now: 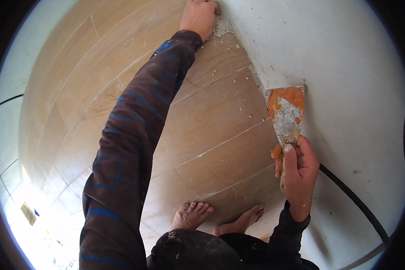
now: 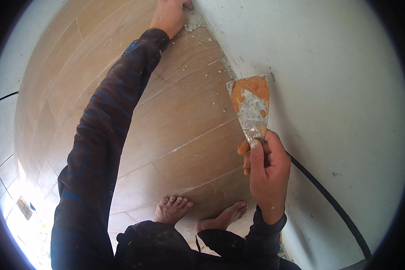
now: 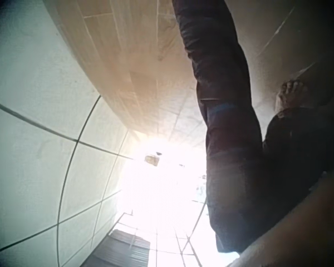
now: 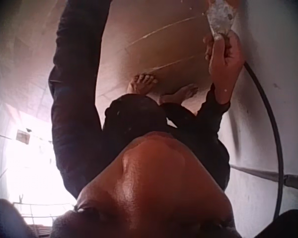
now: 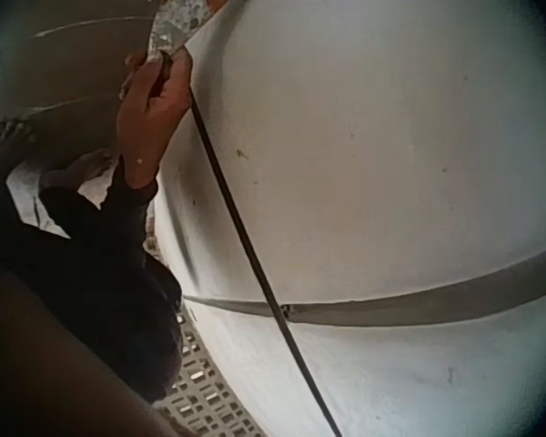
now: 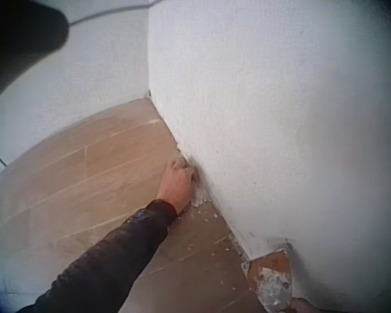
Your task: The person spreads a brown paste between floor tiles using a putty knife and scrapes excess dried material from the floor and wall base, eventually picking up small debris by hand.
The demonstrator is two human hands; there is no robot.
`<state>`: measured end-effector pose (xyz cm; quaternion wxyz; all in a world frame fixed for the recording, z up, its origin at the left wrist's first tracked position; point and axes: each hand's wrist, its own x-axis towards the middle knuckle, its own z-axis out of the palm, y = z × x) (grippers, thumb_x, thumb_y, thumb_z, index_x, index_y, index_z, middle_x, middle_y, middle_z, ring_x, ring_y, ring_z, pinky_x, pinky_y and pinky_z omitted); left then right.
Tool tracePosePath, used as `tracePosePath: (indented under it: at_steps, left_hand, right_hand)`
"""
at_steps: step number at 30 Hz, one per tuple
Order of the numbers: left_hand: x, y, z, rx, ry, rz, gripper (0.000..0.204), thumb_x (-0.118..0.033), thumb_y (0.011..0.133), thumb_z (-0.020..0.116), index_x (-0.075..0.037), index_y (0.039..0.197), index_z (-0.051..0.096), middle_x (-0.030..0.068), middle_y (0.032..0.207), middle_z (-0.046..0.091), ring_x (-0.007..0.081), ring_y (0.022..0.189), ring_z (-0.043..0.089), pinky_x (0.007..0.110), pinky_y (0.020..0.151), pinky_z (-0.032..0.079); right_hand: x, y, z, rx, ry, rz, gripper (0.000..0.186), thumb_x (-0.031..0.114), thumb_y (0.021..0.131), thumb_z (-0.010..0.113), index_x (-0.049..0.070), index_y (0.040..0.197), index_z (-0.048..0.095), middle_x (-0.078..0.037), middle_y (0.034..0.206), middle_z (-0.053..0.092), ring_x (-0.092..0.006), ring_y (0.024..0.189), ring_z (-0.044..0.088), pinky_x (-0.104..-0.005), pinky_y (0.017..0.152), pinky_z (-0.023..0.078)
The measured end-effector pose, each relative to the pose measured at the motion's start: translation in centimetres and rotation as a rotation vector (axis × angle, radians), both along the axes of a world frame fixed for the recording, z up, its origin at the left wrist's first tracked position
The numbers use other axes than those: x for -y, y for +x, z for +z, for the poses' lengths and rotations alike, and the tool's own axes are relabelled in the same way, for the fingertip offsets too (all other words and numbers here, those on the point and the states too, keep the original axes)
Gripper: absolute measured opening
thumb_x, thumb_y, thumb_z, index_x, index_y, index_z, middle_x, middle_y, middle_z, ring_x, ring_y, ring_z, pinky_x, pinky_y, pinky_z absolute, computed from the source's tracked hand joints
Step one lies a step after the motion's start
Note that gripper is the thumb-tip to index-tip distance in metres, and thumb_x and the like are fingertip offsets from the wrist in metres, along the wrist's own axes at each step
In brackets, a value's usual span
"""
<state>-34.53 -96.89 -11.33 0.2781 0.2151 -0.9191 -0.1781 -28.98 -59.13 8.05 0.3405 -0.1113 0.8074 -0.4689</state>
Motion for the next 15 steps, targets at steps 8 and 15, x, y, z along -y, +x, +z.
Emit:
tracePosePath:
  at_steps: [8,15]
  left_hand:
    - [-0.1,-0.6,0.7,0.138,-0.238,-0.046,0.017,-0.007,0.087,0.061,-0.002,0.088,0.077,0.0183,0.110,0.067,0.0370,0.110,0.061,0.048,0.094,0.053]
    - [-1.4,-0.6,-0.4,0.089,-0.156,0.120,0.018,-0.007,0.088,0.060,-0.002,0.090,0.077,0.0203,0.110,0.067,0.0390,0.111,0.060,0.050,0.093,0.053]
  right_hand:
    - [-0.3,0.0,0.0,-0.013,0.001,0.013,0.026,0.010,0.110,0.049,-0.004,0.129,0.060,-0.006,0.088,0.070,-0.0042,0.063,0.052,-0.0230,0.059,0.045]
    - [-0.1,0.2,0.1,-0.028,0.004,0.009,0.026,0.010,0.110,0.049,-0.004,0.129,0.060,-0.005,0.087,0.070,-0.0031,0.064,0.051,-0.0225,0.058,0.044]
